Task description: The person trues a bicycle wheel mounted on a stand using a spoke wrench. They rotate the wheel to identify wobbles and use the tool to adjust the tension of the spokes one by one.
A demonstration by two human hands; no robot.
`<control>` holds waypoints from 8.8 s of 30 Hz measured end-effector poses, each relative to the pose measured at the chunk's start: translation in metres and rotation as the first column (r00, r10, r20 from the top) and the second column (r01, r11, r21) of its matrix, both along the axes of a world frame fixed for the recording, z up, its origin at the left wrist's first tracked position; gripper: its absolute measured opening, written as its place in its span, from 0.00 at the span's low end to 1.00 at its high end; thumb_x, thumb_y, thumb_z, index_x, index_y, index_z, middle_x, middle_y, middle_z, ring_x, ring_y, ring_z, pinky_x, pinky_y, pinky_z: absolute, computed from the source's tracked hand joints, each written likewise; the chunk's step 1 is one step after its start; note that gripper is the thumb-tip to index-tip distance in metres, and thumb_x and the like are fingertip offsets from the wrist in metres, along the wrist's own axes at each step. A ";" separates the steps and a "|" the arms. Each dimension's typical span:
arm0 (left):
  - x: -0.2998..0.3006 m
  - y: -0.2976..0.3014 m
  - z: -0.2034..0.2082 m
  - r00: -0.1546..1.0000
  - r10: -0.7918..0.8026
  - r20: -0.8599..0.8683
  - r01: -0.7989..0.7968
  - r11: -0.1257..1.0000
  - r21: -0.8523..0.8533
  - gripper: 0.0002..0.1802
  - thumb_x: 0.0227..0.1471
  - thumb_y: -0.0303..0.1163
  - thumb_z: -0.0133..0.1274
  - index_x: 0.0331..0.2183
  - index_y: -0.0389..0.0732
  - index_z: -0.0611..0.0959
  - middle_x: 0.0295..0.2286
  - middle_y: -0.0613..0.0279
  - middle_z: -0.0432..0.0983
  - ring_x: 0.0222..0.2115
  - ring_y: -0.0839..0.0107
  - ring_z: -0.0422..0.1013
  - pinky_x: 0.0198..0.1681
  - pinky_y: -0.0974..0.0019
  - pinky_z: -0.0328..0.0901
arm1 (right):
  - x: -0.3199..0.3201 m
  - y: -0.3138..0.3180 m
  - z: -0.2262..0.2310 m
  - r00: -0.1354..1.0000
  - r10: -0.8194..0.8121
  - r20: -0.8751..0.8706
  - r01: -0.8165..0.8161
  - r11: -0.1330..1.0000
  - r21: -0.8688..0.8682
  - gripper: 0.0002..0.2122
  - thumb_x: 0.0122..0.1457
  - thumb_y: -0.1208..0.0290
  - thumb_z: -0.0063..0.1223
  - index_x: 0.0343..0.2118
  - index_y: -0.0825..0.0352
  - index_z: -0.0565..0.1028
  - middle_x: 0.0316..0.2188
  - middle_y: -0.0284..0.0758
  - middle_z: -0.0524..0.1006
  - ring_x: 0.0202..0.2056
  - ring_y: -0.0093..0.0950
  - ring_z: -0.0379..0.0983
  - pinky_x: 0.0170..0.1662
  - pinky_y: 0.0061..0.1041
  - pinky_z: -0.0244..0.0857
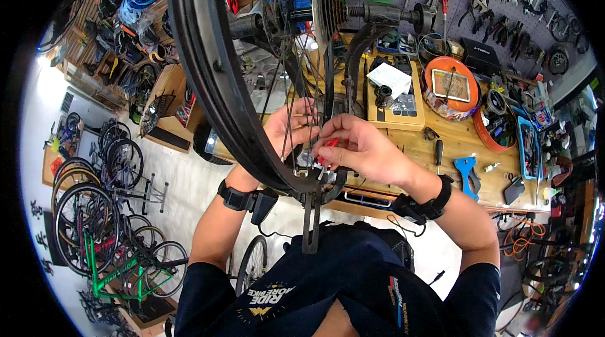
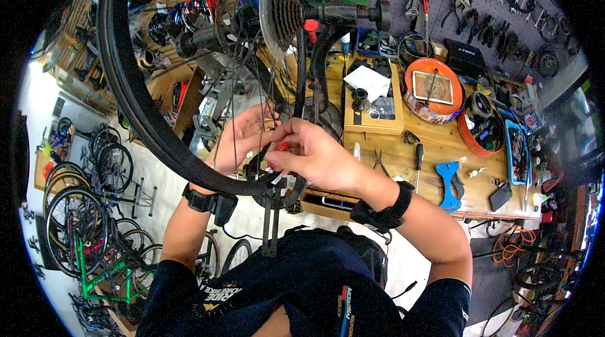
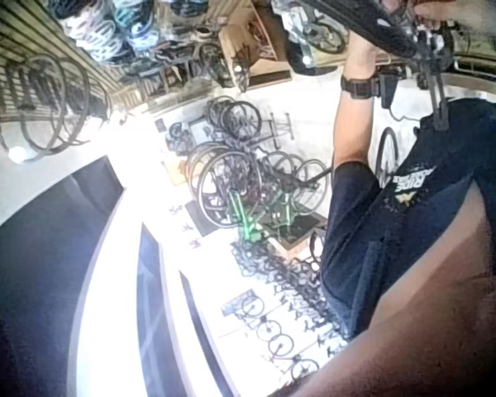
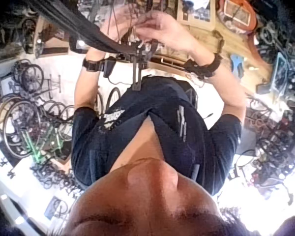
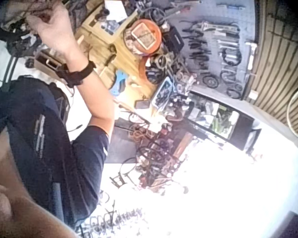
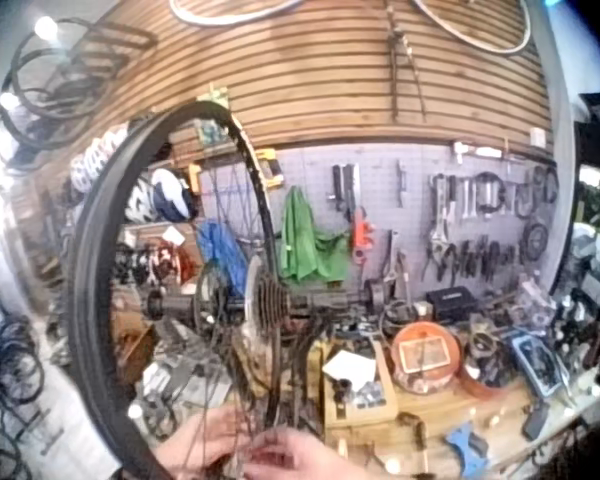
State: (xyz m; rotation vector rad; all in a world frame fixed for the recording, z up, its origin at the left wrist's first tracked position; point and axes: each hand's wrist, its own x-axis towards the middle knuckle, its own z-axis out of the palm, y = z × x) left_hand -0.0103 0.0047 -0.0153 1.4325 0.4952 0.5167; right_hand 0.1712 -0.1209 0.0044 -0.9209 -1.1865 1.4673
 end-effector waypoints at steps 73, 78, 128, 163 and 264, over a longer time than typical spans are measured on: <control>-0.005 0.002 -0.050 0.972 0.004 0.234 0.008 0.999 -0.050 0.27 0.63 0.38 0.42 0.59 0.33 0.63 0.54 0.55 0.67 0.52 0.68 0.67 0.56 0.64 0.62 | -0.029 0.034 0.007 0.972 0.082 0.218 -0.066 0.995 -0.080 0.11 0.54 0.71 0.58 0.38 0.72 0.75 0.29 0.38 0.76 0.30 0.26 0.72 0.34 0.25 0.67; 0.004 0.000 -0.052 0.994 0.096 0.061 -0.105 0.978 0.179 0.22 0.62 0.30 0.44 0.56 0.34 0.67 0.46 0.57 0.72 0.46 0.70 0.70 0.50 0.67 0.66 | 0.003 0.038 -0.016 0.797 0.448 -0.405 -0.530 0.840 -0.115 0.15 0.57 0.64 0.60 0.42 0.67 0.72 0.29 0.30 0.75 0.27 0.17 0.70 0.30 0.15 0.64; 0.001 0.004 -0.054 0.999 0.028 0.034 -0.039 0.913 0.405 0.25 0.62 0.35 0.47 0.57 0.35 0.67 0.47 0.58 0.72 0.46 0.71 0.71 0.49 0.68 0.66 | -0.004 0.031 -0.001 0.962 0.270 0.037 -0.263 0.957 -0.123 0.17 0.59 0.52 0.56 0.38 0.64 0.76 0.21 0.23 0.70 0.21 0.13 0.63 0.23 0.13 0.56; 0.001 -0.003 -0.038 0.992 0.055 0.114 -0.042 0.993 -0.112 0.27 0.60 0.33 0.45 0.59 0.34 0.64 0.47 0.56 0.72 0.43 0.70 0.72 0.47 0.68 0.67 | -0.022 0.024 -0.008 0.996 -0.063 -0.056 0.055 0.990 -0.127 0.07 0.59 0.80 0.50 0.39 0.74 0.77 0.28 0.34 0.78 0.25 0.18 0.72 0.30 0.18 0.69; 0.006 -0.014 -0.034 0.988 0.150 0.022 -0.152 0.972 0.179 0.27 0.57 0.36 0.49 0.56 0.33 0.70 0.52 0.57 0.67 0.54 0.68 0.62 0.58 0.64 0.55 | 0.038 0.110 -0.093 0.784 0.347 0.515 -0.377 0.925 -0.050 0.15 0.55 0.62 0.62 0.23 0.70 0.75 0.19 0.30 0.74 0.23 0.20 0.70 0.28 0.23 0.64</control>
